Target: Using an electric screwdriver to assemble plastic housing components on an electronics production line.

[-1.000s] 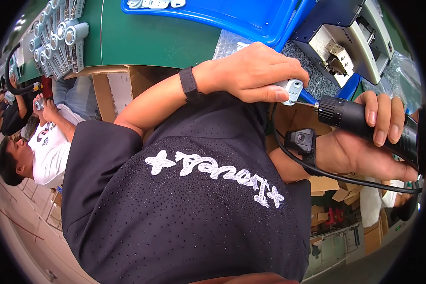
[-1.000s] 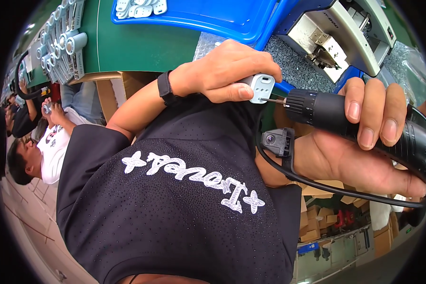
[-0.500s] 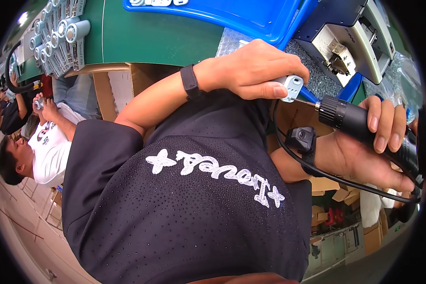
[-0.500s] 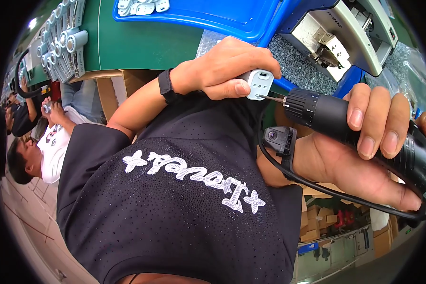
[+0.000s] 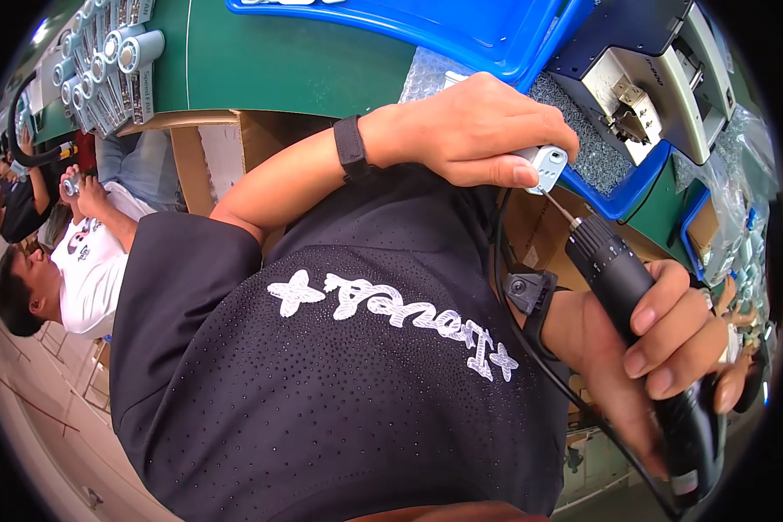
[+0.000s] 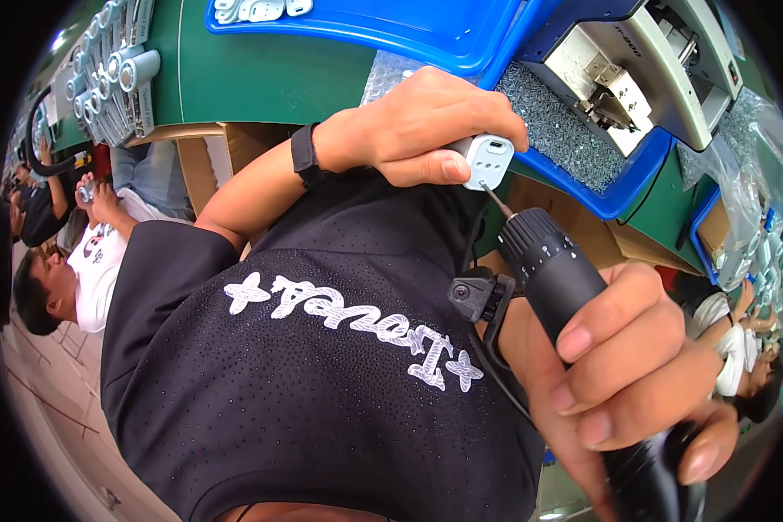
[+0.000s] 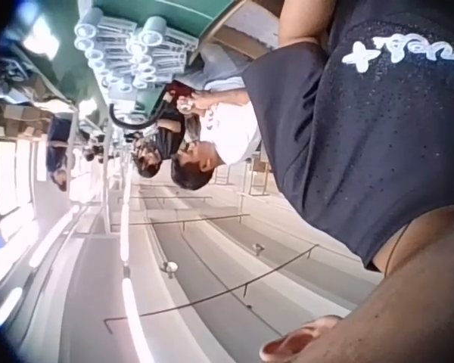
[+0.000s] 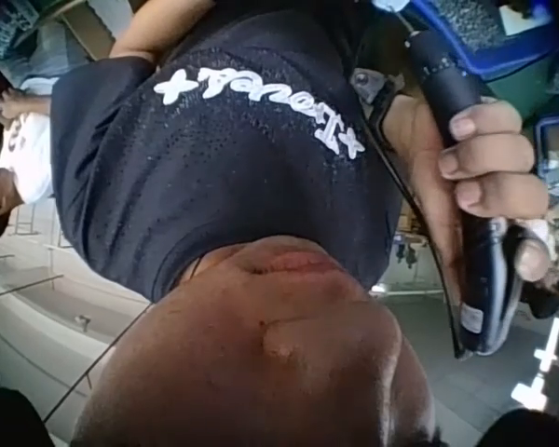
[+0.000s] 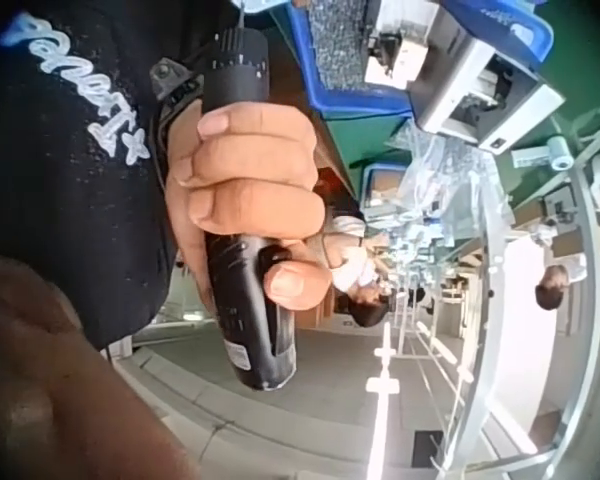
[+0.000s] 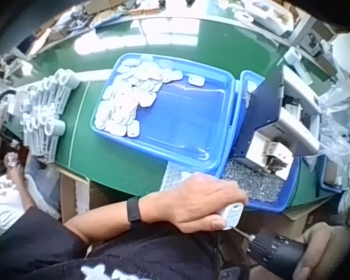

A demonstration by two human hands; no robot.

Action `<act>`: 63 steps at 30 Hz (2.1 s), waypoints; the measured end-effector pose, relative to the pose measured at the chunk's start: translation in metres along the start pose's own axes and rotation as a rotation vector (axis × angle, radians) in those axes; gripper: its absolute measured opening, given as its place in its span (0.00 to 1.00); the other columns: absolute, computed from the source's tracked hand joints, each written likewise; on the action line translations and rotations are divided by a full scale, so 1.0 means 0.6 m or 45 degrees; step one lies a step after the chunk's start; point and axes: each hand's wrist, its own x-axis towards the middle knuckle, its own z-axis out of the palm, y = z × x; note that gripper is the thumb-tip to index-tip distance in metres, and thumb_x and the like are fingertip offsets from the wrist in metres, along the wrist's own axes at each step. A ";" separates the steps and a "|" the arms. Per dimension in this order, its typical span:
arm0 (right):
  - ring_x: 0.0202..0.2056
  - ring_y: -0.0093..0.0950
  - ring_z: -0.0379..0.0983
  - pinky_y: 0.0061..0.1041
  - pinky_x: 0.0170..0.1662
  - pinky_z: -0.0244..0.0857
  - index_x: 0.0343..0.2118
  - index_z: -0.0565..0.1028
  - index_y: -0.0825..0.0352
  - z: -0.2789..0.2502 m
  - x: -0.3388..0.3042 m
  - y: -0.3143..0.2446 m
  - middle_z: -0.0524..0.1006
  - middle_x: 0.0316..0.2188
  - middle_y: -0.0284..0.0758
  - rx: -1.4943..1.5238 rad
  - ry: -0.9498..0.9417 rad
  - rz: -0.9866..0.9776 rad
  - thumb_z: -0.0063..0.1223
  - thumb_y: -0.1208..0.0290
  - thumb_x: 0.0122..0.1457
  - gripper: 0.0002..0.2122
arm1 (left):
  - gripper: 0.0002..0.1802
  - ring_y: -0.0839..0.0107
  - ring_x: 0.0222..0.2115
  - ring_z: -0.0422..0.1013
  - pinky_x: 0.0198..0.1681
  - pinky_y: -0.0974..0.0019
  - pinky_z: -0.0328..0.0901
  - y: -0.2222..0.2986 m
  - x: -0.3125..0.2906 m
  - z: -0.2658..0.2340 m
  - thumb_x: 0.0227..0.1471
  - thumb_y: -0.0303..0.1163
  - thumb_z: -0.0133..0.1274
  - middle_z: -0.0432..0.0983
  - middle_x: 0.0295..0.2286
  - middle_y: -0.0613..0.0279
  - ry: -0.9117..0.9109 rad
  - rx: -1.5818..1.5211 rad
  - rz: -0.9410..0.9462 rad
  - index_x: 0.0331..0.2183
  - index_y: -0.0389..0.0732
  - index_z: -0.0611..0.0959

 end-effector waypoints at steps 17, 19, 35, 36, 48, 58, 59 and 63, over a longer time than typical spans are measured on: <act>0.19 0.16 0.64 0.22 0.31 0.58 0.42 0.73 0.58 -0.004 -0.012 0.007 0.69 0.23 0.22 -0.084 0.011 -0.087 0.54 0.29 0.47 0.34 | 0.24 0.56 0.34 0.74 0.33 0.58 0.68 0.002 0.004 0.001 0.63 0.52 0.41 0.76 0.37 0.58 -0.009 0.014 -0.021 0.46 0.41 0.74; 0.19 0.16 0.64 0.22 0.31 0.58 0.41 0.73 0.59 -0.001 -0.012 0.009 0.70 0.23 0.22 -0.097 0.019 -0.105 0.55 0.29 0.46 0.34 | 0.24 0.56 0.33 0.74 0.33 0.58 0.68 0.001 0.002 0.003 0.63 0.51 0.41 0.76 0.37 0.58 -0.004 0.014 -0.018 0.46 0.41 0.74; 0.20 0.18 0.64 0.26 0.32 0.60 0.40 0.72 0.61 -0.006 -0.018 0.009 0.70 0.24 0.25 -0.164 -0.091 -0.118 0.57 0.34 0.47 0.32 | 0.23 0.55 0.33 0.74 0.32 0.58 0.68 0.007 0.001 0.001 0.62 0.50 0.44 0.75 0.36 0.57 0.055 0.052 0.005 0.45 0.40 0.74; 0.20 0.18 0.64 0.26 0.32 0.60 0.40 0.72 0.61 -0.008 -0.018 0.006 0.70 0.24 0.25 -0.159 -0.094 -0.122 0.57 0.34 0.47 0.32 | 0.22 0.56 0.32 0.74 0.32 0.58 0.68 0.015 -0.003 -0.002 0.61 0.49 0.46 0.75 0.36 0.57 0.007 0.071 -0.030 0.45 0.40 0.74; 0.17 0.27 0.67 0.30 0.23 0.64 0.47 0.68 0.68 -0.087 -0.083 0.135 0.73 0.23 0.37 -0.397 0.363 -0.269 0.50 0.28 0.50 0.40 | 0.18 0.55 0.34 0.75 0.35 0.55 0.69 -0.123 0.198 -0.375 0.48 0.37 0.58 0.75 0.31 0.55 -0.234 1.444 0.324 0.41 0.40 0.78; 0.20 0.25 0.71 0.21 0.26 0.69 0.46 0.63 0.67 -0.074 -0.098 0.191 0.74 0.22 0.36 -0.923 0.256 -0.202 0.66 0.71 0.53 0.23 | 0.17 0.51 0.37 0.75 0.40 0.53 0.70 -0.211 0.197 -0.424 0.46 0.35 0.59 0.77 0.37 0.50 0.363 1.756 0.208 0.40 0.41 0.81; 0.21 0.24 0.71 0.20 0.27 0.69 0.46 0.64 0.67 -0.070 -0.090 0.194 0.74 0.22 0.36 -0.958 0.188 -0.107 0.65 0.73 0.54 0.21 | 0.17 0.51 0.38 0.75 0.41 0.52 0.69 -0.144 0.187 -0.403 0.46 0.33 0.59 0.77 0.37 0.49 0.619 1.604 -0.043 0.40 0.41 0.81; 0.22 0.23 0.72 0.18 0.29 0.68 0.44 0.67 0.68 -0.036 -0.047 0.213 0.75 0.23 0.34 -1.215 -0.034 0.365 0.65 0.77 0.52 0.19 | 0.22 0.57 0.49 0.70 0.55 0.52 0.61 0.045 0.049 -0.346 0.46 0.35 0.62 0.76 0.42 0.49 1.103 1.001 -0.520 0.44 0.42 0.80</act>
